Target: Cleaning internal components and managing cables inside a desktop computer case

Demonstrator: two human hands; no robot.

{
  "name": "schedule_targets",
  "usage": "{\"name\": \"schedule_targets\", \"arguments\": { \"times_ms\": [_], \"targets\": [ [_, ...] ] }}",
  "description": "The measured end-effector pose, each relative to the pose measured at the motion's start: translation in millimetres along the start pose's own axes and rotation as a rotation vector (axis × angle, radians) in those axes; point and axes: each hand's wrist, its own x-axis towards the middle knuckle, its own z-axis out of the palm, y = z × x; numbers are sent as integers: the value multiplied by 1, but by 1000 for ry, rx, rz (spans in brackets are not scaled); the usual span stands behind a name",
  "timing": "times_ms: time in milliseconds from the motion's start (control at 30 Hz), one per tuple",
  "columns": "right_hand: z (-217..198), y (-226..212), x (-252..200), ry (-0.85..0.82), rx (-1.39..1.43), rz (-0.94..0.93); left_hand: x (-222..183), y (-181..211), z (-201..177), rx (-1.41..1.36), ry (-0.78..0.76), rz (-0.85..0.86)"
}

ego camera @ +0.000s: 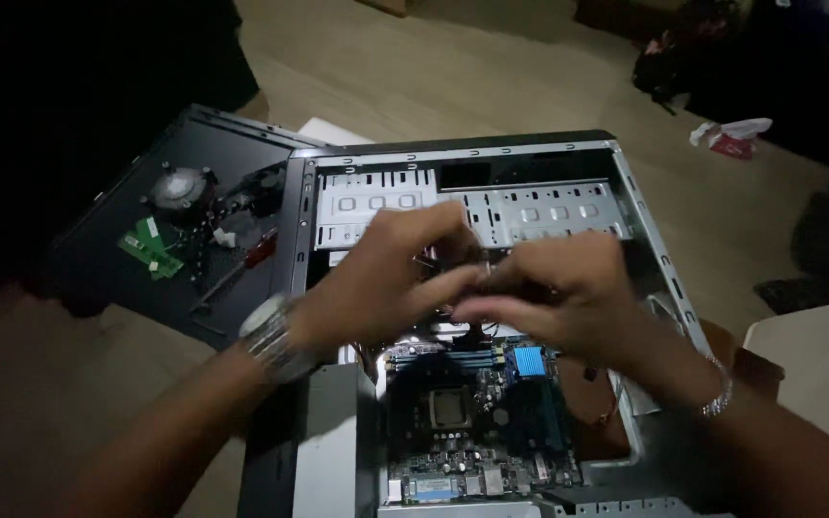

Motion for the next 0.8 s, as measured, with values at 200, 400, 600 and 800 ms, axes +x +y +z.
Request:
{"name": "schedule_targets", "arguments": {
  "times_ms": [200, 400, 600, 800],
  "targets": [
    [43, -12, -26, -76, 87, 7, -95, 55, -10, 151, 48, -233],
    [62, -24, -26, -275, 173, -149, -122, 77, -2, 111, 119, -201],
    [75, -12, -43, -324, 177, -114, -128, 76, -1, 158, 50, -206],
    [75, -18, -35, -365, 271, -70, -138, 63, -2, 68, 73, -319]
  ]
}}
